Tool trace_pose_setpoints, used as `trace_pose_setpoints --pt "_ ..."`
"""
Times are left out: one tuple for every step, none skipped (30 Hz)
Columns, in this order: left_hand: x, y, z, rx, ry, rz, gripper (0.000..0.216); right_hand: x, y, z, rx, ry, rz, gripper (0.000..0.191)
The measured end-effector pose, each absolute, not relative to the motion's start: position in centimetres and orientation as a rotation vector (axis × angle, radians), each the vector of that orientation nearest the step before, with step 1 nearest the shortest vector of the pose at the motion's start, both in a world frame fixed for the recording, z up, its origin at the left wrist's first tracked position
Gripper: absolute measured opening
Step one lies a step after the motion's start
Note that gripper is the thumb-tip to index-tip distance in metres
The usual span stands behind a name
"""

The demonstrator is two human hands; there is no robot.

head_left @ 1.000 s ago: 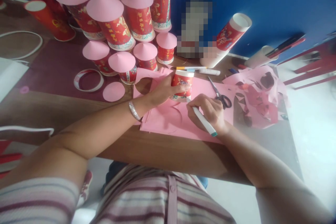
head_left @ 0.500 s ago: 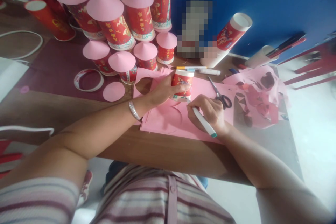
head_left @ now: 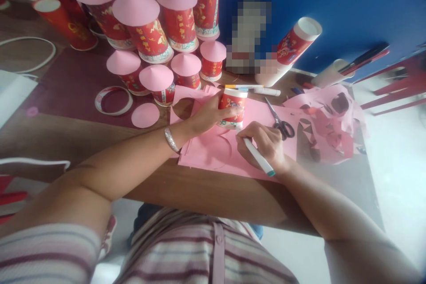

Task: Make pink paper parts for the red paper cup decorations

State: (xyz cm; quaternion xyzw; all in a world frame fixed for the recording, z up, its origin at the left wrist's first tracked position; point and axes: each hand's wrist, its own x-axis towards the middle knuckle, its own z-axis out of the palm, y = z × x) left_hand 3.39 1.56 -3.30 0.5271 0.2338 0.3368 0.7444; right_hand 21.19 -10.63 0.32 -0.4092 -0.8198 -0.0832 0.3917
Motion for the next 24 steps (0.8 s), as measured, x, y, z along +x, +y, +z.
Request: trace_pose_setpoints --pt "3.39 1.58 -3.34 1.152 0.513 0.738 0.052 21.16 -10.61 0.32 -1.038 -2.085 -0.210 0.027" --pt "3.39 1.58 -3.36 1.151 0.512 0.736 0.053 21.13 -10.58 0.31 -1.035 -2.087 -0.212 0.027" --pt "3.39 1.58 -3.34 1.151 0.510 0.736 0.053 21.11 -10.55 0.31 -1.029 -2.088 -0.217 0.028" --pt "3.38 1.57 -3.31 1.152 0.509 0.736 0.053 21.09 -10.50 0.30 -1.022 -2.087 -0.220 0.028" --pt "3.36 1.56 -3.25 1.152 0.509 0.736 0.054 21.06 -10.46 0.29 -1.014 -2.085 -0.222 0.027" --pt "3.35 1.54 -3.18 1.153 0.509 0.736 0.054 21.04 -10.43 0.28 -1.006 -2.083 -0.221 0.027" --pt "3.34 1.52 -3.11 1.152 0.511 0.736 0.054 21.03 -10.40 0.26 -1.002 -2.079 -0.218 0.028" --pt "3.34 1.50 -3.05 1.150 0.514 0.736 0.054 21.01 -10.38 0.24 -1.001 -2.076 -0.214 0.028" --pt "3.35 1.48 -3.00 1.148 0.517 0.735 0.054 21.00 -10.37 0.22 -1.002 -2.074 -0.210 0.028" --pt "3.37 1.47 -2.97 1.146 0.520 0.734 0.054 20.99 -10.37 0.20 -1.004 -2.073 -0.208 0.028" --pt "3.39 1.46 -2.96 1.144 0.523 0.733 0.054 20.99 -10.38 0.17 -1.006 -2.073 -0.206 0.027" --pt "3.41 1.46 -2.95 1.143 0.524 0.732 0.054 21.00 -10.38 0.15 -1.008 -2.075 -0.207 0.027" --pt "3.44 1.46 -2.96 1.144 0.521 0.731 0.054 21.01 -10.39 0.13 -1.007 -2.078 -0.211 0.027" --pt "3.45 1.47 -2.97 1.146 0.518 0.731 0.054 21.02 -10.39 0.11 -1.006 -2.081 -0.217 0.027" --pt "3.46 1.48 -2.98 1.149 0.513 0.731 0.054 21.03 -10.39 0.10 -1.005 -2.081 -0.224 0.027" --pt "3.45 1.49 -2.98 1.155 0.507 0.731 0.055 21.04 -10.39 0.10 -1.004 -2.082 -0.231 0.027" --pt "3.44 1.49 -2.99 1.163 0.504 0.732 0.055 21.05 -10.38 0.11 -1.004 -2.082 -0.236 0.027" --pt "3.41 1.50 -2.99 1.172 0.504 0.734 0.055 21.05 -10.38 0.13 -1.003 -2.083 -0.240 0.027" --pt "3.39 1.50 -2.99 1.183 0.507 0.734 0.055 21.05 -10.38 0.15 -1.004 -2.084 -0.242 0.027" --pt "3.37 1.51 -2.99 1.196 0.510 0.736 0.054 21.05 -10.38 0.17 -1.008 -2.086 -0.243 0.027" --pt "3.35 1.51 -3.00 1.209 0.512 0.737 0.054 21.05 -10.39 0.20 -1.012 -2.086 -0.243 0.026" --pt "3.33 1.51 -3.01 1.219 0.512 0.739 0.054 21.04 -10.40 0.23 -1.017 -2.085 -0.243 0.026" --pt "3.33 1.52 -3.04 1.227 0.511 0.738 0.053 21.03 -10.41 0.26 -1.021 -2.084 -0.241 0.026" --pt "3.33 1.53 -3.06 1.233 0.509 0.736 0.053 21.03 -10.42 0.28 -1.023 -2.084 -0.238 0.026"
